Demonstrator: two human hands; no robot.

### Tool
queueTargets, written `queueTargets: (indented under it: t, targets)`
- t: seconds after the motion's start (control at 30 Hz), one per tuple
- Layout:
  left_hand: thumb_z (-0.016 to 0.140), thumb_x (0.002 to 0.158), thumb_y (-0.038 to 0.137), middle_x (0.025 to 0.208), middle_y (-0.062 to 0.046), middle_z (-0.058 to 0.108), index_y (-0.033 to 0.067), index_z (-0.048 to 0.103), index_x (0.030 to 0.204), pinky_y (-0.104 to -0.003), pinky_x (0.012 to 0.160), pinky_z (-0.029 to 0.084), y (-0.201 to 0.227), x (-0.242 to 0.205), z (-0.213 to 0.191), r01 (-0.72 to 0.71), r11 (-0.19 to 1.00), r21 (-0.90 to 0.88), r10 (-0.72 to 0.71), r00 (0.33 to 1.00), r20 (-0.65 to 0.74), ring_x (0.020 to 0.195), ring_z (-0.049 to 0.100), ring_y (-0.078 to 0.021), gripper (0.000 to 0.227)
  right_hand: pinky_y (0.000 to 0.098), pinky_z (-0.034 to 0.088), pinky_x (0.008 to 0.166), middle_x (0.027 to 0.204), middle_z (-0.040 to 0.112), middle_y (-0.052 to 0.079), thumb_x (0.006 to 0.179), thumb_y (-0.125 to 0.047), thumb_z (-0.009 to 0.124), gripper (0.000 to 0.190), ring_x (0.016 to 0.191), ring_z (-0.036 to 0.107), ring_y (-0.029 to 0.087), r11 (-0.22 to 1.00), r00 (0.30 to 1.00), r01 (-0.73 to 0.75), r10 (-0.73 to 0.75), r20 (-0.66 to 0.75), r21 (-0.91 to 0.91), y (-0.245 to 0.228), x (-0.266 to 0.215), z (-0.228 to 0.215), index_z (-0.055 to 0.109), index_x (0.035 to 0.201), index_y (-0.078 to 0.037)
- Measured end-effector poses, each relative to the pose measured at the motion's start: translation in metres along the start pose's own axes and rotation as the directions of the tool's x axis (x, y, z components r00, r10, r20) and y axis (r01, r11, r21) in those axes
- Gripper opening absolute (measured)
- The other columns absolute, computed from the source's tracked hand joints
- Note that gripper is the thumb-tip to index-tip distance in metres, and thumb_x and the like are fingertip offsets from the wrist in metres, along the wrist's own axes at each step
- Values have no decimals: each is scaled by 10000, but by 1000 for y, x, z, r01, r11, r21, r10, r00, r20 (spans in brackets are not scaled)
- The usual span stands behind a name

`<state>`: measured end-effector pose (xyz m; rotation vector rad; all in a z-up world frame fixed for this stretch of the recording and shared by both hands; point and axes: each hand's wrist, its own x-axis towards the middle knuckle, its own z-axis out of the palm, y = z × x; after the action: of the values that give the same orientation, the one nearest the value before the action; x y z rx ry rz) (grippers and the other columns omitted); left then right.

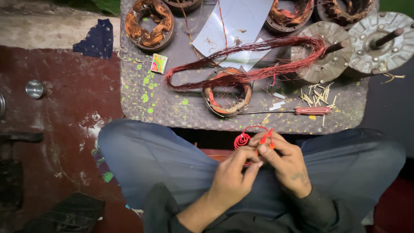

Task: The person works on a motor stator, stripping and twisting copper wires, and testing connections with a multimeter and a match. They handle the stator, wires, and tools throughout the process.

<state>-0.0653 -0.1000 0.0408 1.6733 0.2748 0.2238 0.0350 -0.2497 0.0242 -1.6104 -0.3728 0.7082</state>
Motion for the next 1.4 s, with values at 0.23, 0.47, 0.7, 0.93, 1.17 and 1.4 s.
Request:
queueTargets:
  t: [0.23,0.47,0.7,0.93,1.17,1.4]
  targets:
    - [640,1039,48,1183,-151,776,-9,648,1078,-359,989,610,21,-2,-59,-80,992,-95,73,994,-79,1107,771,-243,70,369,485,890,1423,603,186,1062,-174,542,313,1074,625,253,882,980,-24,114,-166,470,1,-5,-17,638,1225,76]
    - [472,1085,104,1103,-237,759,-104,660,1173,-395,921,615,19,4,-122,127,899,-419,-164,985,-52,977,764,-286,294,464,501,980,1411,579,205,1093,-335,505,468,1110,621,309,684,978,130,28,-204,717,-3,3,-21,563,1360,45]
    - [481,1097,163,1044,-234,733,-105,632,1248,-415,848,593,9,31,-147,76,801,-594,-149,986,-74,890,729,-299,343,375,466,789,1100,626,149,1192,-317,507,359,821,583,228,487,975,209,-167,-145,848,25,-1,-40,605,1257,22]
    - [547,1105,143,1050,-188,706,-46,633,1271,-401,858,567,17,81,-160,1,778,-628,-121,982,-148,893,680,-264,266,253,381,594,962,636,184,1086,-269,559,464,638,476,132,856,989,135,-85,-122,499,23,-3,-37,580,1436,35]
    - [611,1021,177,999,-102,737,48,722,1052,-372,832,591,39,41,-121,-111,981,-162,195,658,727,937,739,-267,173,327,472,679,1079,657,200,1048,-185,596,328,768,572,216,797,984,153,-177,-15,585,-3,18,-22,551,1321,-9]
    - [715,916,184,949,-99,717,106,747,1028,-438,745,553,28,29,-80,-203,886,416,-41,861,507,890,697,-330,141,348,417,696,903,630,81,1105,-186,616,215,805,528,194,518,934,-25,-293,205,855,-8,24,-25,618,1241,-20]
